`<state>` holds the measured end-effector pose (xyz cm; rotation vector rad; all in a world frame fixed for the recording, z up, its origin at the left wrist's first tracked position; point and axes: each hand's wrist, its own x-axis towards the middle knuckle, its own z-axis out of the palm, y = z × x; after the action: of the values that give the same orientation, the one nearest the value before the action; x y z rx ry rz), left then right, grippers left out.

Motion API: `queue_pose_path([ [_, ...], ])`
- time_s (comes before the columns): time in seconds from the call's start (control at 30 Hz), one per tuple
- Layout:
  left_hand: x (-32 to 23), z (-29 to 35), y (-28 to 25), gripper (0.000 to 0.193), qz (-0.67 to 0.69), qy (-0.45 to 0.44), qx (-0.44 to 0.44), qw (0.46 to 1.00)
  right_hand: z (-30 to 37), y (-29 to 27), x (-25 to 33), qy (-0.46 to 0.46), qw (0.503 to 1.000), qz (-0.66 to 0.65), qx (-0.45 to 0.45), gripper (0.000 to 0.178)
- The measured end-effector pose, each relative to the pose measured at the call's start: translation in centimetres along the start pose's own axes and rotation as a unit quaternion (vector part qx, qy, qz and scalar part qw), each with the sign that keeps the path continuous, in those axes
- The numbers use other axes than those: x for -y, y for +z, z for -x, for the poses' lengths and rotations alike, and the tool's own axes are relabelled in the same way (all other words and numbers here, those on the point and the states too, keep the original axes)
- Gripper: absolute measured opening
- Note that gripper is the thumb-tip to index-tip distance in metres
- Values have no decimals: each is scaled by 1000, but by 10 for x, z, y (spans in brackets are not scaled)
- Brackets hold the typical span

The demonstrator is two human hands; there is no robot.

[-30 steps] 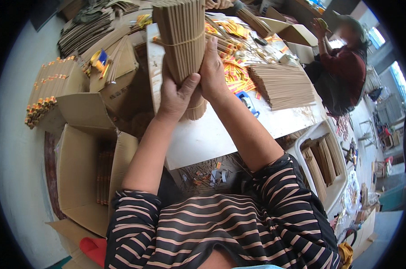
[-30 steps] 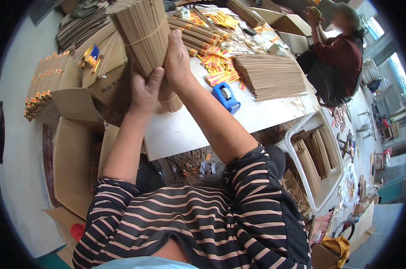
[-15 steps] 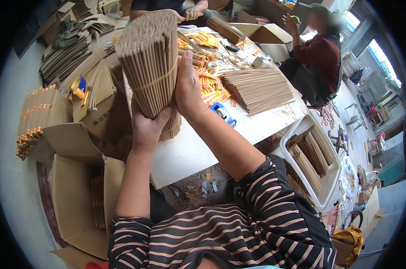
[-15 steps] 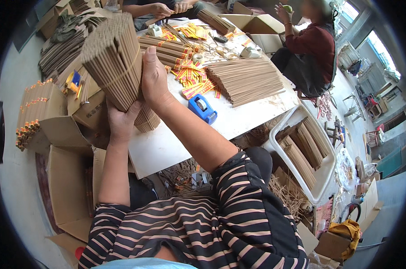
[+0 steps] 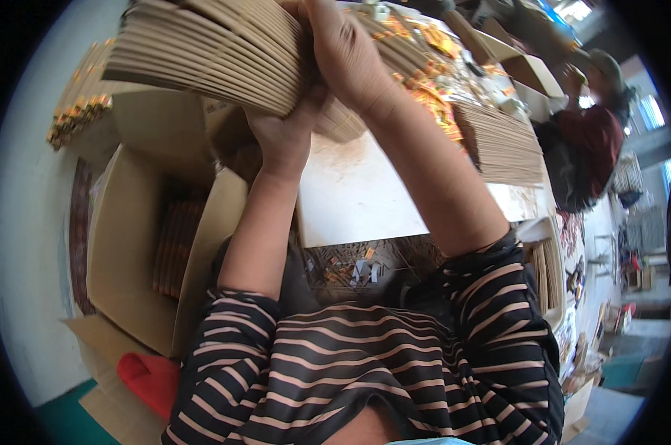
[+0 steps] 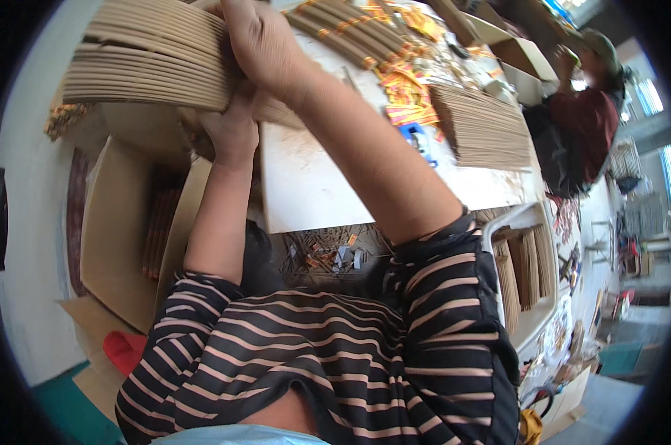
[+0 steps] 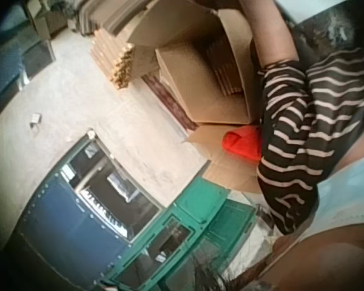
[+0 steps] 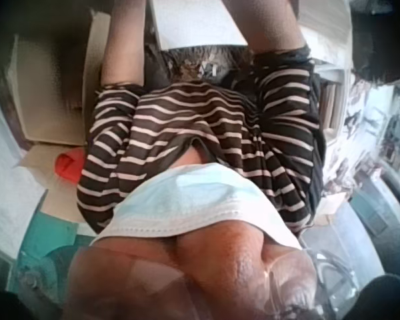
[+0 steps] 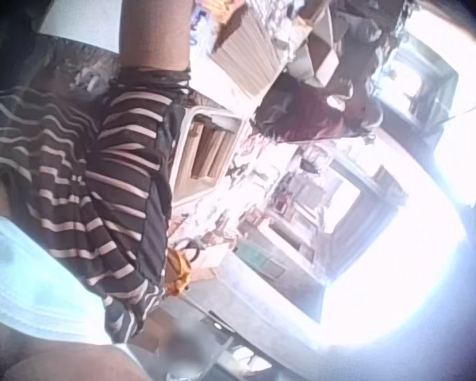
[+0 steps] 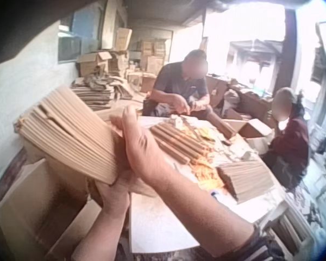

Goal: The person gathers thin wooden sticks from a tray, aligns them into bundles, and secures them with rubber bands. Bundled sticks are placed into a cardboard box. The person repeats this process continuously.

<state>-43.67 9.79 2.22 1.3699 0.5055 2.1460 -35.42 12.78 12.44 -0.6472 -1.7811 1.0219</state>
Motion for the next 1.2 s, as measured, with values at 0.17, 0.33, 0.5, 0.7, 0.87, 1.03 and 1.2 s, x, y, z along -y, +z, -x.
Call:
queue_pose_path([
  [0.17, -14, -21, -52, 58, 56, -8, -144, 988, 12, 0, -28, -141, 969, 157, -127, 60],
  [0.33, -17, -31, -97, 61, 49, 35, -230, 971, 140, -13, -115, 102, 885, 442, -105, 65],
  [0.5, -19, -38, -132, 73, 30, 20, -270, 962, 165, 27, -157, 450, 736, 505, -21, 86],
  [0.7, -14, -43, -156, 74, 38, -6, -282, 959, 58, 116, -209, 179, 919, 350, -24, 73],
  [0.87, -19, -41, -169, 73, 25, 2, -314, 949, 44, 76, -194, 203, 901, 375, -79, 63],
  [1.03, -18, -44, -165, 74, 42, -19, -341, 939, 102, -18, -240, 284, 744, 596, -103, 62],
  [1.2, -21, -44, -167, 76, 36, -10, -348, 937, 44, 59, -254, 197, 887, 407, -93, 46],
])
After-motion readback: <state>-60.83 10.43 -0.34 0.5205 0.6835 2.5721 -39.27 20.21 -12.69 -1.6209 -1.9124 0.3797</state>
